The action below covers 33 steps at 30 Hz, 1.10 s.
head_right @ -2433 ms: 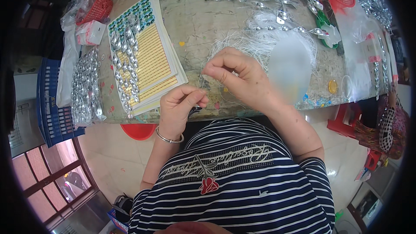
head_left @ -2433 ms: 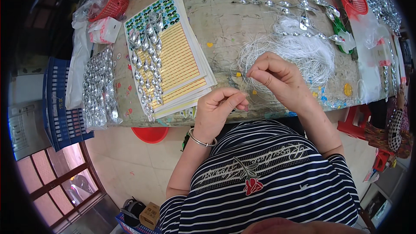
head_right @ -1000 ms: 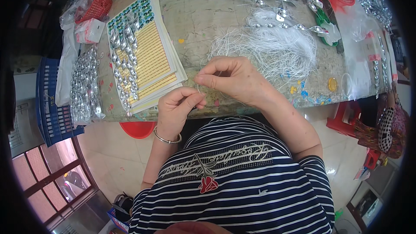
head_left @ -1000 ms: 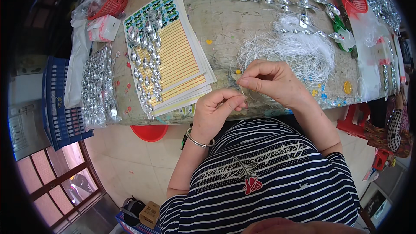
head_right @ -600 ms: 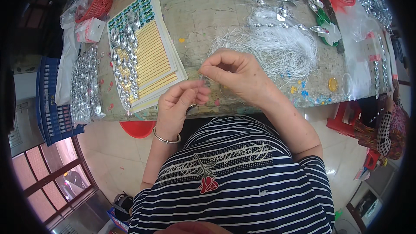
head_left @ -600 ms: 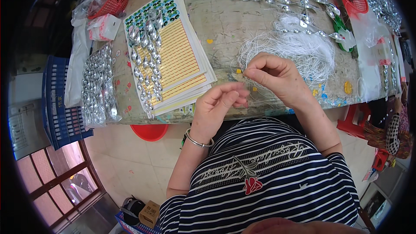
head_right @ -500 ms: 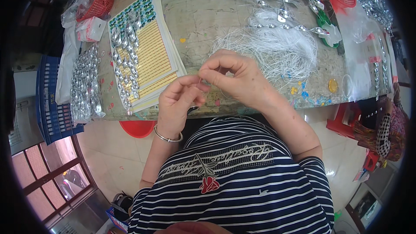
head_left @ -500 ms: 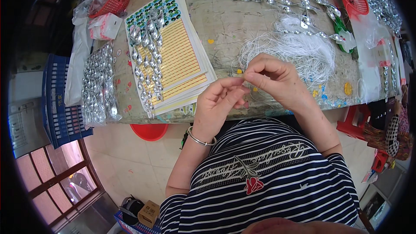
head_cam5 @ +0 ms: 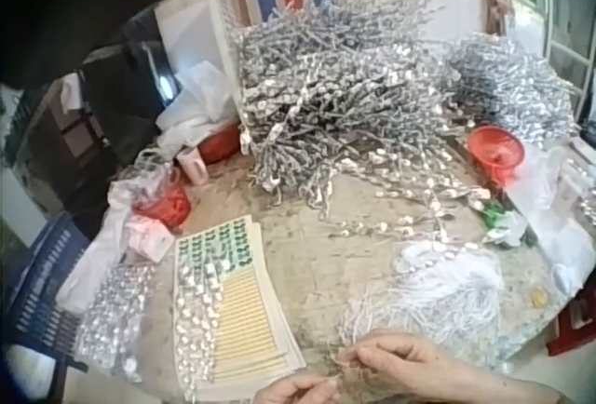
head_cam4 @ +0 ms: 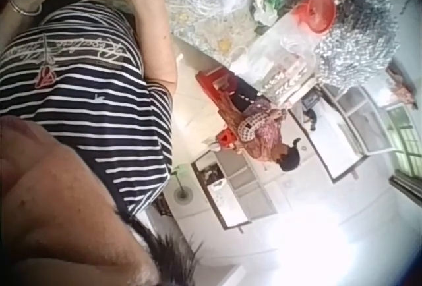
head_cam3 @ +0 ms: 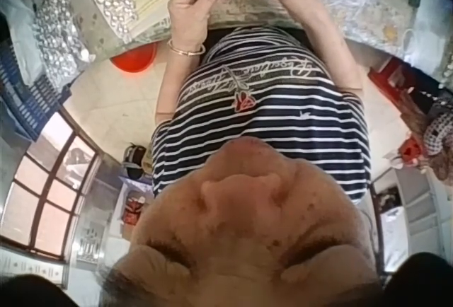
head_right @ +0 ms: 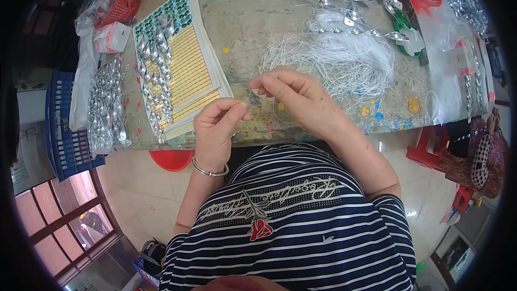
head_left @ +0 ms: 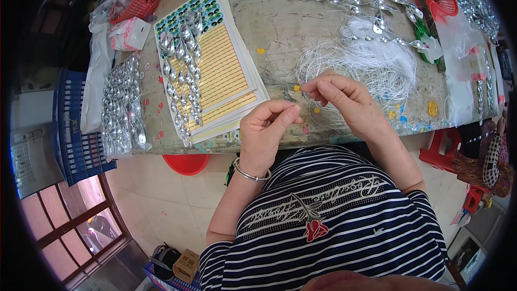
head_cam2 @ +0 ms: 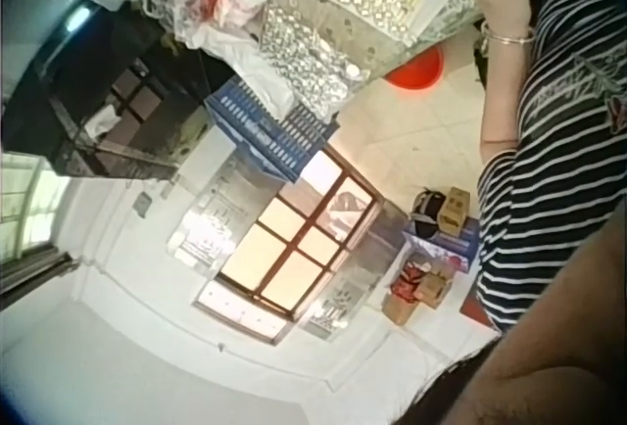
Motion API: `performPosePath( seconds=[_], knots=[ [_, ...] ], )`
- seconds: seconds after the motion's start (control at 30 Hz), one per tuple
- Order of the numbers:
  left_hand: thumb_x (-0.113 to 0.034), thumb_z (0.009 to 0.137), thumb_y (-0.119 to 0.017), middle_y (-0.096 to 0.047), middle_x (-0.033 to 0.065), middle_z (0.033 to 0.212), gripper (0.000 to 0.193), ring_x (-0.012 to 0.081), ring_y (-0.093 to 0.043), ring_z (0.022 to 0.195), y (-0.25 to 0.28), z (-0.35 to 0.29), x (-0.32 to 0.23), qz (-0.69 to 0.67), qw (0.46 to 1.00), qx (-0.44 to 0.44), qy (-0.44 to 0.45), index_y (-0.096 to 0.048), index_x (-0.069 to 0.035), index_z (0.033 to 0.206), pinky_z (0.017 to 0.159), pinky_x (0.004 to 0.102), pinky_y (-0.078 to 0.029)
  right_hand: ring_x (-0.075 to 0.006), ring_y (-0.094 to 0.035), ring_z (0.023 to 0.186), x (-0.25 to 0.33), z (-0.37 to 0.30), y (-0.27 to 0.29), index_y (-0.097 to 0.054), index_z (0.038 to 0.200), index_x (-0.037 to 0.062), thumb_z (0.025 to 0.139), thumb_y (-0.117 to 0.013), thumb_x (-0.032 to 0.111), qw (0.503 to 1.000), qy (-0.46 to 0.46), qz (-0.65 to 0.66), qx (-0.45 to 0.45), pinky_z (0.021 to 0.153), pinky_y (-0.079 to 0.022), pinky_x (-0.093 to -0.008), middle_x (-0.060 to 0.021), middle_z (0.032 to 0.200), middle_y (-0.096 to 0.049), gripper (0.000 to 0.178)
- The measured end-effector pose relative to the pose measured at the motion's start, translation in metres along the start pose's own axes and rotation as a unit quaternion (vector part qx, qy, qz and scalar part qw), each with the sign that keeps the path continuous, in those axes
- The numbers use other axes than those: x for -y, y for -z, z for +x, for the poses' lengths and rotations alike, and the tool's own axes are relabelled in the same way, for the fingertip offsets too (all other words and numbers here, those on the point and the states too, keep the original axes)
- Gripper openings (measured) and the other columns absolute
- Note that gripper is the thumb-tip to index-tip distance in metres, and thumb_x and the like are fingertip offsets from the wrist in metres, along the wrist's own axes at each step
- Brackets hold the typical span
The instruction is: Assembling small decorative items by threading white components onto tinsel strings and applying stickers before bagging them.
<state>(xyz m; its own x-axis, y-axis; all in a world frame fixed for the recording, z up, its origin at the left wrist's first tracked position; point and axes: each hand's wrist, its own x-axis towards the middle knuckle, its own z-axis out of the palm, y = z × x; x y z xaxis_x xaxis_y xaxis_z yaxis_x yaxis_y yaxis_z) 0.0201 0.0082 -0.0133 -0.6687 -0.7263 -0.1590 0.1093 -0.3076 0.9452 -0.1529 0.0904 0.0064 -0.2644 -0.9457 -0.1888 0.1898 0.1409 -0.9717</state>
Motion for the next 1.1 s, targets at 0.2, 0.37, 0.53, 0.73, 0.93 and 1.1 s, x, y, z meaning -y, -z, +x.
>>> performPosePath(
  seconds=[0.2,0.37,0.53,0.73,0.93,1.1],
  knots=[
    [-0.002,0.087,-0.062,-0.065,0.0059,0.084,0.01,0.0103,-0.062,0.077,-0.002,0.0,-0.001,-0.006,1.0,0.019,0.002,-0.064,0.003,0.095,0.071,0.0225,-0.051,-0.0088,-0.057,0.087,-0.004,-0.006,-0.001,-0.067,0.105,0.0035,0.09,-0.062,0.016,1.0,0.008,-0.015,0.017,0.077,-0.047,-0.0234,-0.0016,0.097,-0.061,0.02],
    [-0.003,0.088,-0.062,-0.065,0.0058,0.082,0.009,0.0108,-0.063,0.074,-0.003,0.001,0.0,0.023,0.999,0.032,0.006,-0.064,0.003,0.095,0.07,0.0226,-0.051,-0.0094,-0.058,0.081,-0.005,-0.003,0.001,-0.069,0.099,0.0043,0.084,-0.068,0.012,0.993,0.066,-0.094,0.026,0.073,-0.049,-0.0249,-0.0028,0.089,-0.062,0.017],
    [-0.003,0.087,-0.063,-0.065,0.0054,0.082,0.009,0.0102,-0.062,0.071,-0.003,0.001,-0.005,0.044,0.997,0.045,0.046,-0.064,0.003,0.095,0.069,0.0215,-0.051,-0.0159,-0.059,0.078,-0.004,-0.002,0.004,-0.066,0.086,0.0026,0.083,-0.066,0.007,0.963,0.167,-0.21,0.0,0.074,-0.045,-0.027,-0.0044,0.082,-0.062,0.005],
    [-0.003,0.087,-0.063,-0.066,0.0047,0.084,0.012,0.0084,-0.061,0.074,0.007,-0.001,0.005,0.032,0.997,0.029,0.061,-0.065,0.002,0.097,0.069,0.0201,-0.05,-0.0151,-0.057,0.08,0.007,0.004,0.016,-0.056,0.084,0.0015,0.088,-0.059,0.01,0.88,0.244,-0.407,-0.013,0.074,-0.044,-0.0274,-0.0045,0.084,-0.06,0.01],
    [-0.004,0.086,-0.063,-0.066,0.0058,0.083,0.011,0.0099,-0.062,0.074,0.008,-0.001,0.008,0.048,0.997,0.001,0.053,-0.065,0.001,0.096,0.069,0.0216,-0.05,-0.0102,-0.054,0.083,-0.002,-0.005,0.018,-0.052,0.089,0.0034,0.097,-0.049,0.018,0.999,0.011,0.009,0.034,0.075,-0.043,-0.0253,-0.0036,0.088,-0.058,0.017],
    [-0.001,0.085,-0.065,-0.065,0.0043,0.083,0.011,0.0073,-0.06,0.072,0.002,-0.001,0.008,0.046,0.998,-0.017,0.034,-0.065,0.001,0.096,0.066,0.0194,-0.049,-0.0099,-0.055,0.086,0.005,-0.006,0.004,-0.053,0.09,0.0048,0.098,-0.048,0.018,0.995,0.007,0.075,0.059,0.076,-0.043,-0.0247,-0.0071,0.099,-0.061,0.016]
  ],
)
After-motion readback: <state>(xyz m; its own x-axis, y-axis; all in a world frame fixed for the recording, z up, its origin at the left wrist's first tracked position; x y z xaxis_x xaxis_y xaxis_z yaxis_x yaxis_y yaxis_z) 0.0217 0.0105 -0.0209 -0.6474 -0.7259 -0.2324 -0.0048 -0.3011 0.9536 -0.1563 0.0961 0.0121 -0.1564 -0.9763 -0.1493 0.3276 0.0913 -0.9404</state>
